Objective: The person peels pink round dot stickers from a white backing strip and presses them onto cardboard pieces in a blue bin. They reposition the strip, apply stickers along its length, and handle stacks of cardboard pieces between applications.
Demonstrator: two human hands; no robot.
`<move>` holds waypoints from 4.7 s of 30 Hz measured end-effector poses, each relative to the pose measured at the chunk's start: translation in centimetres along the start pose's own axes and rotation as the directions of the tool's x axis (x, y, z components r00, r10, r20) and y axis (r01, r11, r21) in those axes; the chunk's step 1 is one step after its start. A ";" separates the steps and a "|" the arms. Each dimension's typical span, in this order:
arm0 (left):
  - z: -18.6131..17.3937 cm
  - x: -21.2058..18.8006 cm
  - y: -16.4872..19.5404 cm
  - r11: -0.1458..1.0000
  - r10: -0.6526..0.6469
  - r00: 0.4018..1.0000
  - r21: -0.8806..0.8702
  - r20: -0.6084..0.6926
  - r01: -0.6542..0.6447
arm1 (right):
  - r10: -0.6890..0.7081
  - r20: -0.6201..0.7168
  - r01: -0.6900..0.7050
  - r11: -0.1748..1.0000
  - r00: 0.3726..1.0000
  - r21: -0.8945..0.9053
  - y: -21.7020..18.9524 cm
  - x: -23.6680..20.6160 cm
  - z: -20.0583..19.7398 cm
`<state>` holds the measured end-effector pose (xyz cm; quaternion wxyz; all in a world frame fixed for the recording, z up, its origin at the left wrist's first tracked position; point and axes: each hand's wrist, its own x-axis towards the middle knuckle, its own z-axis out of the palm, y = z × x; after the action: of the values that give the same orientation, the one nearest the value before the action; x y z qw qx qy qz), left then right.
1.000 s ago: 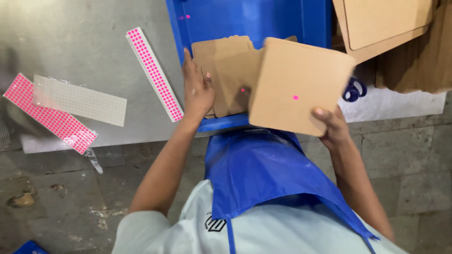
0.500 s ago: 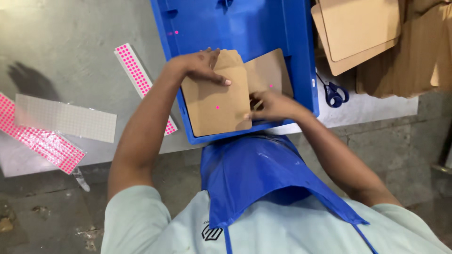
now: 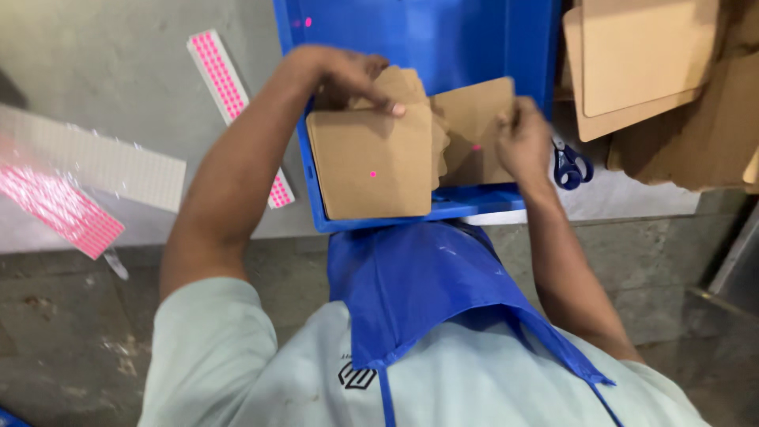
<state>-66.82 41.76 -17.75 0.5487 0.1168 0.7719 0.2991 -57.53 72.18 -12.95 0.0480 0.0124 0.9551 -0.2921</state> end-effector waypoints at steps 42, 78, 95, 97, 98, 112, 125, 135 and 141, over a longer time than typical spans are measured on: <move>1.8 -1.8 0.0 0.968 0.101 0.967 -0.248 0.235 -0.041 | -0.154 0.710 -0.331 0.804 0.687 0.494 1.5 -2.3 7.7; 13.3 -9.4 3.8 0.815 0.502 0.657 0.560 -0.562 -0.144 | -0.536 0.413 0.424 0.841 0.736 0.336 5.1 -2.6 5.1; 15.3 -7.6 8.5 0.779 0.536 0.618 0.619 -0.575 -0.100 | -0.537 0.479 0.610 0.793 0.694 0.006 1.4 -2.6 4.6; 14.7 -7.9 7.3 0.814 0.520 0.679 0.541 -0.518 -0.211 | -0.494 0.482 0.497 0.858 0.724 0.133 1.6 -2.9 4.7; 14.2 -8.1 6.4 0.852 0.504 0.571 0.482 -0.648 -0.204 | -0.501 0.444 0.426 0.865 0.743 0.264 1.8 -3.1 4.7; 14.3 -4.6 -1.4 0.430 0.324 0.457 -0.302 -0.828 -0.851 | -0.630 0.349 0.614 0.771 0.694 0.170 3.2 -2.0 6.3; 15.0 -5.8 -2.0 0.602 0.280 0.385 -0.152 -0.879 -0.784 | -0.631 0.406 0.605 0.768 0.661 0.210 4.3 -2.3 7.1; 13.9 -8.7 3.5 0.897 0.403 0.270 0.435 -0.874 0.071 | -0.481 0.505 0.373 0.876 0.716 0.305 1.4 -2.4 5.3; 15.0 -6.6 6.3 0.887 0.417 0.484 0.460 -0.769 -0.033 | -0.610 0.495 0.614 0.769 0.619 0.179 -0.7 -1.9 4.5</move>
<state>-51.58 48.39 -12.20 0.0193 0.1625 0.9592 0.2304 -55.24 69.14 -16.10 0.2054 -0.3939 0.8514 -0.2788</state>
